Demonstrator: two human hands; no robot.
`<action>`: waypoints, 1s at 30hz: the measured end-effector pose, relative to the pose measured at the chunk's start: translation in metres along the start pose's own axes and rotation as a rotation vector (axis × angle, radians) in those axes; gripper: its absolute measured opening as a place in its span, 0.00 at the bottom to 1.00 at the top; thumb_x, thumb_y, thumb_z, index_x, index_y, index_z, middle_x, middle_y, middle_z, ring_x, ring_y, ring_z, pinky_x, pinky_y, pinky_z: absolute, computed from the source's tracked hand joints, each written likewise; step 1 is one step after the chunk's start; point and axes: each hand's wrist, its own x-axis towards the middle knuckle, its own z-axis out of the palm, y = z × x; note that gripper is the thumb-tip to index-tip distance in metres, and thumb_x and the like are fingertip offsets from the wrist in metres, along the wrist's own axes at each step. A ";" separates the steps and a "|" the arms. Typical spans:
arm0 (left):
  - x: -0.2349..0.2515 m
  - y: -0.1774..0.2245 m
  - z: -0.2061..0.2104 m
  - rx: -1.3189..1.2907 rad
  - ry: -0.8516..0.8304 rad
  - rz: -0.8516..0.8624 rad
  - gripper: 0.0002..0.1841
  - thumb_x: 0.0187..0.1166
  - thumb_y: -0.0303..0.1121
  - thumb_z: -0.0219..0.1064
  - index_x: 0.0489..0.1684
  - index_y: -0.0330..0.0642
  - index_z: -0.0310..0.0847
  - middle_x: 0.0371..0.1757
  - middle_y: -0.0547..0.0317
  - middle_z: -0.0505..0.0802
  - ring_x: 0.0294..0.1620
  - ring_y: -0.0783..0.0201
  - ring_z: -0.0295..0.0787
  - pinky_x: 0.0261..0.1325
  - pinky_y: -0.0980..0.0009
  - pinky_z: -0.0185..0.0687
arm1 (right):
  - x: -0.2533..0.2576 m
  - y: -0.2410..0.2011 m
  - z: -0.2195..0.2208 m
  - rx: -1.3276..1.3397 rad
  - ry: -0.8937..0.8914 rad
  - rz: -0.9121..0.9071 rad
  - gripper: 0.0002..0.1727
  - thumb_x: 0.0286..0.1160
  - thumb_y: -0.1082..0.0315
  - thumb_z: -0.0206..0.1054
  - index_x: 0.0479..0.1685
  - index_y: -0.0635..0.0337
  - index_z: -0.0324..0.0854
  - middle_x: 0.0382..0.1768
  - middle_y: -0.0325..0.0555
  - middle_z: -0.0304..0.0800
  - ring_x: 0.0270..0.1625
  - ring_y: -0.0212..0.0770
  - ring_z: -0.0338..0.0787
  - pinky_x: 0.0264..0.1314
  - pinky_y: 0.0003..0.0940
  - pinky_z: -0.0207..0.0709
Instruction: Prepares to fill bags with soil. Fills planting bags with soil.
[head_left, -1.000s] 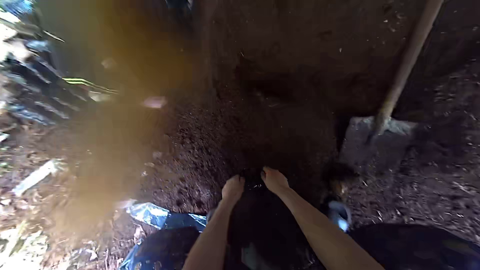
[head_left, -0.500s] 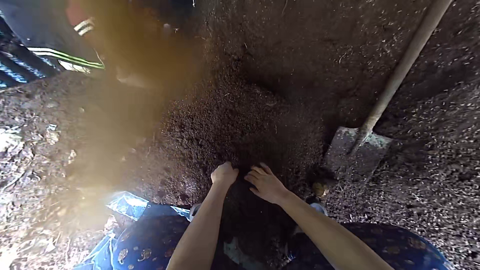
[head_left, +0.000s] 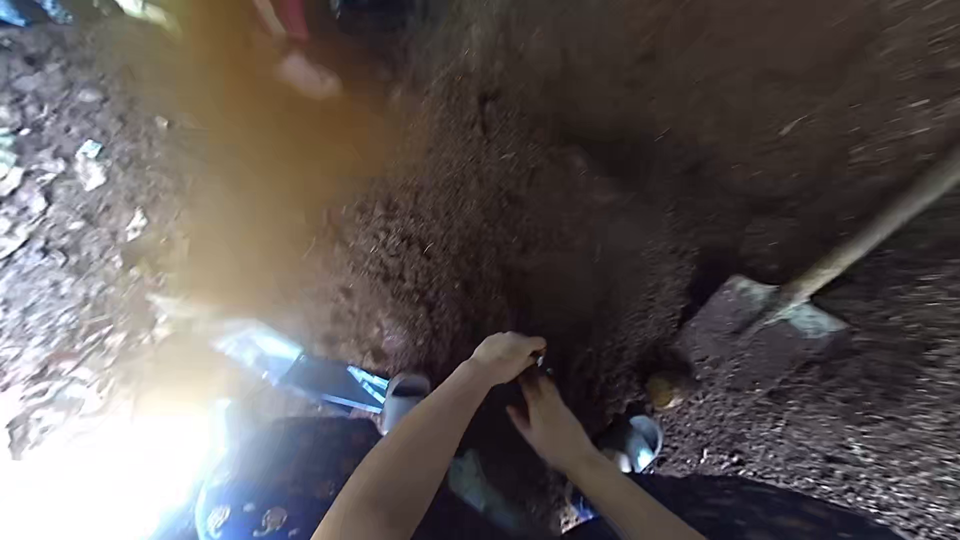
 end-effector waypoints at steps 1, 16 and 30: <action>-0.004 0.000 0.006 -0.013 -0.011 0.010 0.16 0.91 0.35 0.55 0.71 0.49 0.81 0.63 0.43 0.91 0.68 0.40 0.87 0.67 0.35 0.79 | -0.003 0.004 0.013 -0.025 0.039 -0.024 0.41 0.81 0.45 0.65 0.84 0.69 0.68 0.82 0.68 0.70 0.84 0.63 0.73 0.83 0.51 0.72; 0.008 0.016 0.064 -0.033 -0.160 0.145 0.21 0.94 0.30 0.46 0.79 0.53 0.75 0.63 0.40 0.90 0.63 0.36 0.89 0.62 0.36 0.82 | 0.014 -0.005 0.045 -0.150 -0.577 0.285 0.29 0.89 0.49 0.55 0.78 0.61 0.78 0.77 0.63 0.79 0.83 0.61 0.75 0.82 0.64 0.66; -0.003 0.003 -0.066 -0.078 0.154 -0.570 0.35 0.80 0.35 0.66 0.89 0.48 0.58 0.69 0.35 0.86 0.67 0.33 0.86 0.60 0.33 0.81 | 0.084 0.031 -0.061 -0.201 -0.187 -0.198 0.22 0.91 0.55 0.55 0.61 0.62 0.87 0.80 0.54 0.77 0.88 0.54 0.68 0.92 0.50 0.56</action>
